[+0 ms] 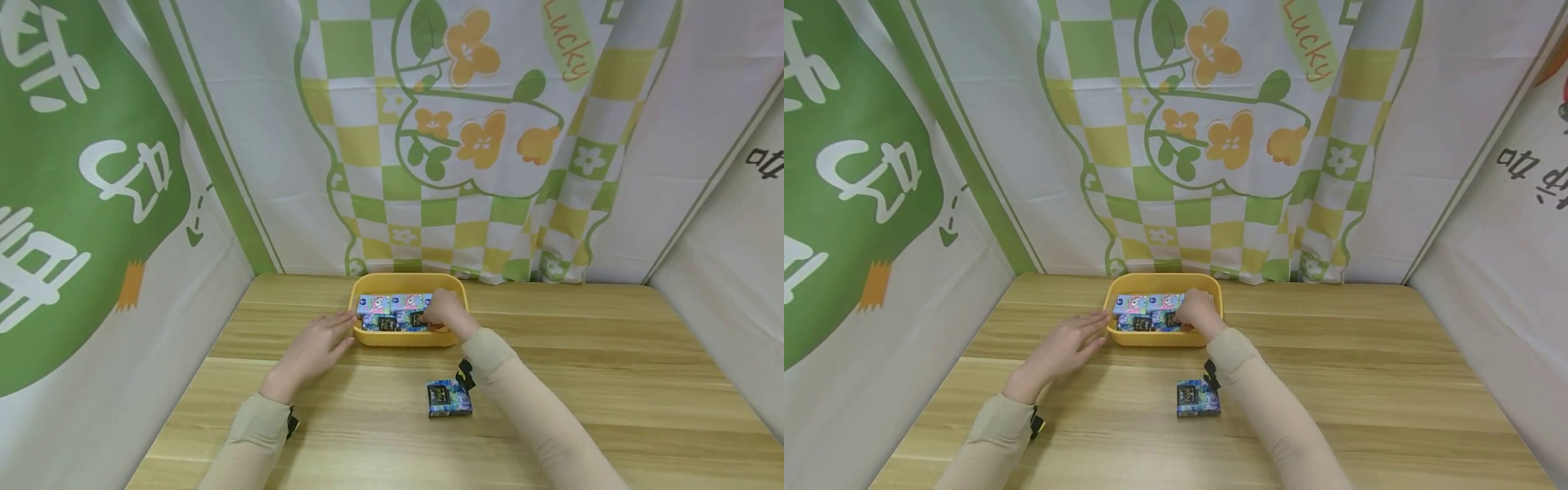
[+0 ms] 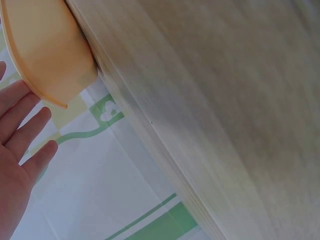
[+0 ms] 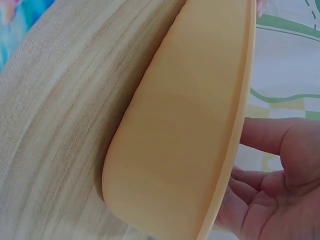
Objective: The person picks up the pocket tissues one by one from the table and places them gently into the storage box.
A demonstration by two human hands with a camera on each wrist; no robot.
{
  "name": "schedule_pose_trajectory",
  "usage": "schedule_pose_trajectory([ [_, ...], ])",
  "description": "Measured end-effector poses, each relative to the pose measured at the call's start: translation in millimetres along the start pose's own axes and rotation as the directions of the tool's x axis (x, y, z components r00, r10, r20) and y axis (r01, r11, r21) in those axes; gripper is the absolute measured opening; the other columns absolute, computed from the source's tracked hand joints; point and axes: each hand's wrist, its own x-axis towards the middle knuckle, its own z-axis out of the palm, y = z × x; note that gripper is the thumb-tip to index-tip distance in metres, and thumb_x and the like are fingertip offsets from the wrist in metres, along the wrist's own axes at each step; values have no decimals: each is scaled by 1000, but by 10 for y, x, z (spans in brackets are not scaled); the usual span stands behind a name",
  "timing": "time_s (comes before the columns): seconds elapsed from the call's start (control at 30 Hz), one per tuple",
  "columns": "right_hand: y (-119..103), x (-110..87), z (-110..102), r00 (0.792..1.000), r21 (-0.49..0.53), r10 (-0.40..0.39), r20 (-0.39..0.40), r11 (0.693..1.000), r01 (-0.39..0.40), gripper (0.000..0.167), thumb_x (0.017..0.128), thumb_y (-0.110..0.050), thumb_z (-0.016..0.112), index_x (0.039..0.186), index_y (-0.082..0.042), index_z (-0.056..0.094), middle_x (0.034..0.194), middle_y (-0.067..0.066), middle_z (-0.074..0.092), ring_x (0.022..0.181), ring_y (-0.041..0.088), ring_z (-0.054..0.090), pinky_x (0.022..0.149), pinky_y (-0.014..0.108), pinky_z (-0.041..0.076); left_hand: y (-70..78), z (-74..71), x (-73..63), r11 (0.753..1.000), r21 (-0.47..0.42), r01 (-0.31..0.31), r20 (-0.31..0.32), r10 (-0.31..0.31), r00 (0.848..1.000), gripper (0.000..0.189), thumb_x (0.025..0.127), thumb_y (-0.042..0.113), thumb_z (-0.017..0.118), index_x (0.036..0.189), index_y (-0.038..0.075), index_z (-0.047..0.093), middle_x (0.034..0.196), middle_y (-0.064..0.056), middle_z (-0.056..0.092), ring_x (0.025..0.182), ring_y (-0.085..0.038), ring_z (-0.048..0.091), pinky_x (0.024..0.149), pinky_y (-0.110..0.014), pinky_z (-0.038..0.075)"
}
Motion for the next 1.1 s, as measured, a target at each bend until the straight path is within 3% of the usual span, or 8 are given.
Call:
schedule_pose_trajectory([
  [0.13, -20, 6, -1, 1000, -7, 26, 8, 1000, -26, 34, 84, -27, 72, 57, -7, 66, 45, -3, 46, 45, 12, 48, 50, 22, 42, -1, 0, -3, 1000, 0, 2, 4, -2, 1000, 43, 94, 24, 58, 133, 6, 54, 139, -11, 52, 129, -30, 49, 110, -53, 35],
  [0.27, -30, 5, -15, 999, -15, 34, -2, 999, -35, 42, 81, -27, 75, 49, -13, 52, 43, -4, 41, 50, 15, 55, 50, 23, 47, 7, -9, -6, 1000, -5, 5, 10, -5, 1000, 43, 94, 23, 58, 133, 5, 54, 139, -11, 52, 129, -30, 49, 110, -53, 35],
  [0.47, -55, -1, -43, 999, -22, 28, -23, 999, -29, 31, 78, -26, 79, 58, -9, 62, 56, 2, 62, 63, 20, 68, 53, 25, 54, 18, -22, -9, 1000, -8, 6, 18, -6, 1000, 43, 95, 23, 57, 133, 5, 53, 140, -11, 51, 130, -31, 48, 110, -53, 34],
  [0.6, -68, -6, -54, 1000, -22, 13, -16, 1000, -14, 24, 78, -25, 78, 69, -4, 71, 71, 9, 72, 65, 20, 69, 65, 29, 58, 21, -24, -9, 1000, -5, 1, 19, -1, 1000, 43, 95, 24, 57, 133, 5, 53, 140, -12, 51, 130, -30, 48, 109, -54, 35],
  [0.83, -77, -4, -51, 1000, -2, -18, -24, 1000, 18, 20, 79, -20, 78, 68, -3, 73, 71, 11, 72, 63, 18, 69, 88, 36, 55, 14, -15, -11, 1000, -1, -10, 8, 10, 1000, 44, 95, 24, 58, 133, 3, 53, 140, -13, 51, 130, -31, 48, 110, -55, 33],
  [1.1, -68, 36, -26, 1000, 26, -4, -30, 1000, 5, 19, 78, -17, 78, 71, -2, 70, 67, 9, 71, 58, 17, 69, 76, 33, 59, 9, -27, -3, 1000, -15, -11, 11, 11, 1000, 43, 95, 25, 58, 132, 5, 54, 139, -11, 51, 129, -30, 49, 111, -54, 33],
])
